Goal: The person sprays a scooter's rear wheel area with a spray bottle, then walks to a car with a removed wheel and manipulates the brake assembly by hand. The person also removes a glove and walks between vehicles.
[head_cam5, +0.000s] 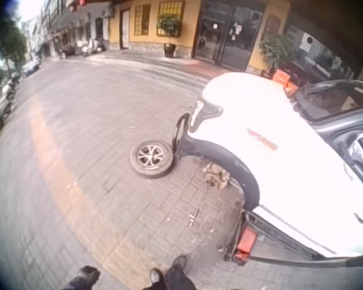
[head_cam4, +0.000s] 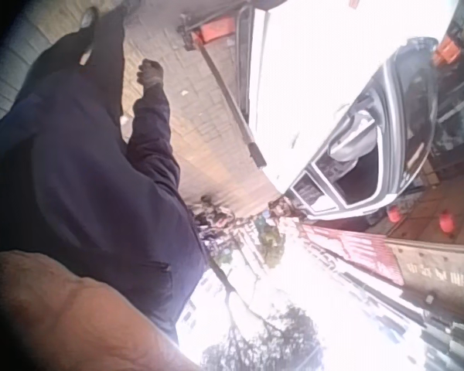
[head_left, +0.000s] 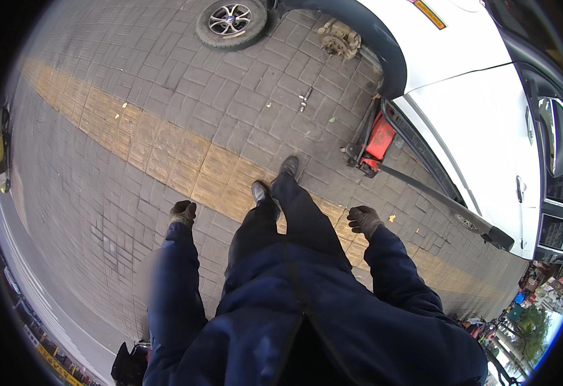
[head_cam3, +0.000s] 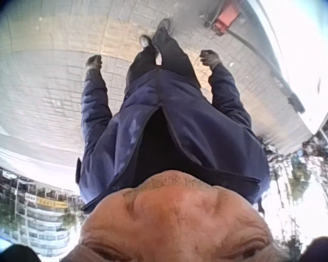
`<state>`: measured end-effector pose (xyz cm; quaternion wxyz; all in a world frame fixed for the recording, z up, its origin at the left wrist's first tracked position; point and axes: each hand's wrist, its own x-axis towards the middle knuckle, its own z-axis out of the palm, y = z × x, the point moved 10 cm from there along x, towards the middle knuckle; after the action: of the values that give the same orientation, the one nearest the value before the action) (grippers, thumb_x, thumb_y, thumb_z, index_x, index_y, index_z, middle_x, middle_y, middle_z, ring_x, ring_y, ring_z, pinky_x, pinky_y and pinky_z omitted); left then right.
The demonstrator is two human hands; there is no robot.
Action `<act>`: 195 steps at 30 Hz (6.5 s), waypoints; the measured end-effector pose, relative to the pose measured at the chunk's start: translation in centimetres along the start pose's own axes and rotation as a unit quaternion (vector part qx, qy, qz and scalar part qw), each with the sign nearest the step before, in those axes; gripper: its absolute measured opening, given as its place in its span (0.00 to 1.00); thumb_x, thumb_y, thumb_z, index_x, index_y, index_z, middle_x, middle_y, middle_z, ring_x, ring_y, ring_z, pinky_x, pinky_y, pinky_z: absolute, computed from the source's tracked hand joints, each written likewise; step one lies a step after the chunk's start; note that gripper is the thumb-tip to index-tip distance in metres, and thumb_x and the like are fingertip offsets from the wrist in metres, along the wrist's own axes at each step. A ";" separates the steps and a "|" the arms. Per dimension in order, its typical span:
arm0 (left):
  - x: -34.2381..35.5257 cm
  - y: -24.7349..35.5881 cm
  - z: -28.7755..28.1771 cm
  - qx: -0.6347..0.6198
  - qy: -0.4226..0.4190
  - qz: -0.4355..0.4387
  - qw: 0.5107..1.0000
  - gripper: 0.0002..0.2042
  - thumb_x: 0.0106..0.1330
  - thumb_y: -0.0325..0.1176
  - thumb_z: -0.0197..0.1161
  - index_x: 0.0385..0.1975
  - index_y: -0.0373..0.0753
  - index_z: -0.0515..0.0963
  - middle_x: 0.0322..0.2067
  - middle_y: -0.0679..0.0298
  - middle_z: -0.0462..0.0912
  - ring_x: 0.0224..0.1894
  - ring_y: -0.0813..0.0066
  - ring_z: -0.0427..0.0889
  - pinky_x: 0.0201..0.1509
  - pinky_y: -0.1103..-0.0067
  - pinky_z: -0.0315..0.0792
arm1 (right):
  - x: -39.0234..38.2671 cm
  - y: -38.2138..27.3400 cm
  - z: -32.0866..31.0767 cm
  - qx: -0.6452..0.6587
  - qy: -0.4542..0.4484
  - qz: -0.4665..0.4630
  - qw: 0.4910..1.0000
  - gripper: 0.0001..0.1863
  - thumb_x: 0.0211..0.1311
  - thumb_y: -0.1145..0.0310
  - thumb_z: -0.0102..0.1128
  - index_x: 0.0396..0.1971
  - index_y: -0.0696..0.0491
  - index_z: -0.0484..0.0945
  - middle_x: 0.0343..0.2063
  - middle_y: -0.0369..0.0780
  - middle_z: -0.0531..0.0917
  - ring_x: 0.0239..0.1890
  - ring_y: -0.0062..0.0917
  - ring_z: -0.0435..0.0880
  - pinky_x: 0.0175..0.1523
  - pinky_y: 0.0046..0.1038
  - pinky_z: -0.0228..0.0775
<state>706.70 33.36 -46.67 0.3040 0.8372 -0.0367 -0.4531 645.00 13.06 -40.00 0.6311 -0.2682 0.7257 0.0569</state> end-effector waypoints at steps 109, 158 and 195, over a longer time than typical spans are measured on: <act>31.8 34.7 65.7 0.014 -0.441 0.333 0.833 0.14 0.68 0.35 0.58 0.46 0.31 0.76 0.39 0.56 0.82 0.44 0.71 0.80 0.51 0.77 0.74 | 50.7 -43.0 13.1 0.168 -0.010 -0.477 0.862 0.16 0.64 0.72 0.53 0.51 0.58 0.73 0.36 0.38 0.80 0.36 0.19 0.78 0.40 0.22 0.74; 35.6 35.2 63.6 0.096 -0.369 0.381 0.842 0.17 0.67 0.40 0.60 0.46 0.32 0.75 0.36 0.62 0.80 0.35 0.79 0.75 0.43 0.81 0.72 | 57.6 -52.1 -6.9 0.480 0.071 -0.550 0.680 0.15 0.64 0.61 0.54 0.43 0.56 0.77 0.31 0.41 0.82 0.31 0.28 0.82 0.34 0.25 0.75; 34.2 34.0 66.4 0.139 -0.416 0.393 0.808 0.16 0.66 0.37 0.62 0.47 0.33 0.75 0.36 0.64 0.80 0.36 0.81 0.75 0.43 0.82 0.71 | 61.4 -48.8 -1.7 0.334 0.009 -0.340 0.879 0.15 0.63 0.65 0.56 0.47 0.54 0.74 0.32 0.40 0.84 0.22 0.20 0.79 0.23 0.23 0.75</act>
<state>682.19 -37.38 -80.21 0.2924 0.5159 -0.5480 -0.5899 662.32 -48.64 -85.28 0.6570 -0.2723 0.5715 -0.4094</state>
